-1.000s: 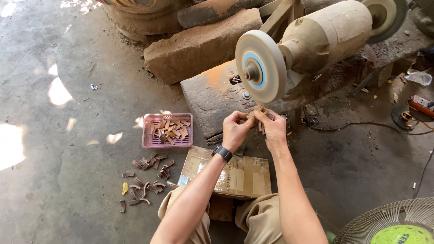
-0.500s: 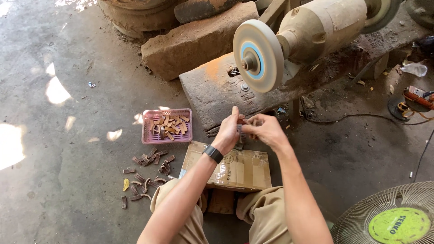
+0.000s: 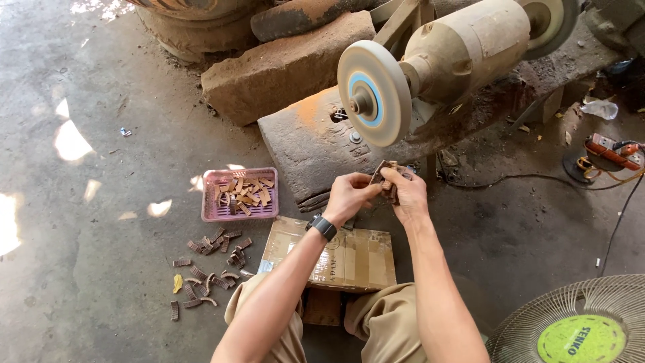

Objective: Grinding and polishing small curved parts using a bench grinder.

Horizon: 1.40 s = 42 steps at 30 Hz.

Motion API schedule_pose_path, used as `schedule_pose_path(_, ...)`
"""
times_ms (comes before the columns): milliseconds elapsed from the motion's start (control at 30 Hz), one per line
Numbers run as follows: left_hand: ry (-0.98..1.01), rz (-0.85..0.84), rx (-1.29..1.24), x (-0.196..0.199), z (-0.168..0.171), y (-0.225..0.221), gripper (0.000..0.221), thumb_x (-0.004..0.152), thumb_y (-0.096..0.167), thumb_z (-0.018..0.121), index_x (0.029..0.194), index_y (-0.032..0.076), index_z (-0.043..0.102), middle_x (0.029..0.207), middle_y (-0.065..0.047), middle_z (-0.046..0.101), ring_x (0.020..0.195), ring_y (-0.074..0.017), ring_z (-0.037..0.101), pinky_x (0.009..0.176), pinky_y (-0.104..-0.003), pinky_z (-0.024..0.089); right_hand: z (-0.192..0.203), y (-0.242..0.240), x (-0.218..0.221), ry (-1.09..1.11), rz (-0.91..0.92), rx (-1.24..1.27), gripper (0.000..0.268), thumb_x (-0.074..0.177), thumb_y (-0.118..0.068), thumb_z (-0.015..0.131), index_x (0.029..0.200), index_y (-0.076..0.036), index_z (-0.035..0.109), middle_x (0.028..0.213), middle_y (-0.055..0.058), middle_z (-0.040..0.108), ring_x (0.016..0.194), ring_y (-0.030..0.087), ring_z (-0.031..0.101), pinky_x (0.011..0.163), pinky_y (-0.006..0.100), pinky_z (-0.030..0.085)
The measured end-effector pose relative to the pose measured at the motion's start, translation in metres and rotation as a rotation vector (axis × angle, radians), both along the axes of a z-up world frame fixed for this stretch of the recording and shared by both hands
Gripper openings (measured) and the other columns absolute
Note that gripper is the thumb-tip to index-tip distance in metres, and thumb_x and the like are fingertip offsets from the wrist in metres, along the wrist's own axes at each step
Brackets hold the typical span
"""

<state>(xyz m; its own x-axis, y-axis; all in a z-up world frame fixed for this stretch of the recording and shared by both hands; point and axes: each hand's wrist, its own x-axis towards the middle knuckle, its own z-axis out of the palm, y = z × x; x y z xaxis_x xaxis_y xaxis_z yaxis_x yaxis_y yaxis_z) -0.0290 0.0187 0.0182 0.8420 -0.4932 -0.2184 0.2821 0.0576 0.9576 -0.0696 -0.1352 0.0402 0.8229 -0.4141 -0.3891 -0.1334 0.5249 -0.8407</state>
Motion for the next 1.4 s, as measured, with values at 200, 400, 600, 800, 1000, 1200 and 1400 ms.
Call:
schedule_pose_path(200, -0.002, 0.275, -0.088, 0.013, 0.004, -0.019, 0.026, 0.092, 0.015, 0.072, 0.108, -0.005, 0.074, 0.094, -0.008, 0.076, 0.075, -0.0079, 0.07, 0.06, -0.023, 0.059, 0.005, 0.004, 0.01, -0.041, -0.079, -0.007, 0.013, 0.086, -0.004, 0.075, 0.099, -0.002, 0.073, 0.081, 0.005, 0.072, 0.062, 0.013, 0.066, 0.058, 0.028, 0.055)
schedule_pose_path(400, 0.057, 0.373, -0.27, 0.019, 0.004, -0.026, 0.022, 0.091, 0.009, 0.077, 0.108, -0.005, 0.072, 0.096, -0.007, 0.075, 0.076, -0.0088, 0.067, 0.064, -0.024, 0.056, 0.0, 0.027, 0.031, -0.073, -0.267, 0.072, 0.009, 0.085, -0.006, 0.074, 0.094, -0.004, 0.071, 0.079, 0.002, 0.072, 0.06, 0.013, 0.066, 0.054, 0.03, 0.055)
schedule_pose_path(600, 0.112, 0.479, -0.25, 0.035, -0.02, -0.027, 0.02, 0.094, 0.012, 0.076, 0.105, -0.004, 0.074, 0.09, -0.008, 0.074, 0.068, -0.0113, 0.063, 0.059, -0.024, 0.052, -0.034, 0.03, 0.05, -0.129, -0.268, -0.009, 0.013, 0.086, -0.003, 0.079, 0.096, 0.001, 0.072, 0.08, 0.008, 0.072, 0.062, 0.014, 0.065, 0.058, 0.028, 0.051)
schedule_pose_path(800, 0.196, 0.4, -0.473, 0.042, -0.028, -0.046, 0.014, 0.093, 0.01, 0.076, 0.1, -0.002, 0.072, 0.087, -0.005, 0.073, 0.068, -0.008, 0.062, 0.06, -0.023, 0.052, 0.01, 0.03, 0.046, -0.199, -0.391, -0.102, 0.021, 0.082, 0.001, 0.077, 0.102, 0.004, 0.072, 0.085, 0.004, 0.075, 0.068, 0.011, 0.069, 0.061, 0.027, 0.055)
schedule_pose_path(1000, 0.314, 0.343, -0.563, 0.037, -0.025, -0.067, 0.013, 0.093, 0.01, 0.075, 0.099, 0.0, 0.071, 0.088, -0.004, 0.073, 0.068, -0.008, 0.061, 0.06, -0.022, 0.051, 0.013, 0.018, 0.04, -0.154, -0.454, -0.224, 0.019, 0.086, 0.0, 0.077, 0.104, 0.005, 0.072, 0.08, 0.006, 0.07, 0.062, 0.013, 0.062, 0.053, 0.028, 0.046)
schedule_pose_path(1200, 0.122, 0.426, -0.477, 0.034, -0.013, -0.043, 0.007, 0.093, 0.006, 0.072, 0.092, 0.003, 0.067, 0.087, -0.002, 0.071, 0.074, -0.0072, 0.064, 0.065, -0.023, 0.054, -0.013, 0.021, 0.05, -0.191, -0.31, 0.069, 0.015, 0.088, -0.002, 0.077, 0.101, 0.004, 0.071, 0.087, 0.008, 0.073, 0.067, 0.015, 0.065, 0.059, 0.029, 0.052)
schedule_pose_path(1400, 0.001, 0.508, -0.369, 0.034, -0.019, -0.023, 0.009, 0.094, 0.005, 0.074, 0.092, 0.0, 0.067, 0.085, -0.002, 0.07, 0.074, -0.0064, 0.062, 0.067, -0.023, 0.053, -0.023, 0.031, 0.058, -0.177, -0.123, 0.259, 0.016, 0.086, -0.003, 0.072, 0.101, 0.0, 0.072, 0.091, 0.007, 0.074, 0.073, 0.017, 0.07, 0.065, 0.031, 0.059)
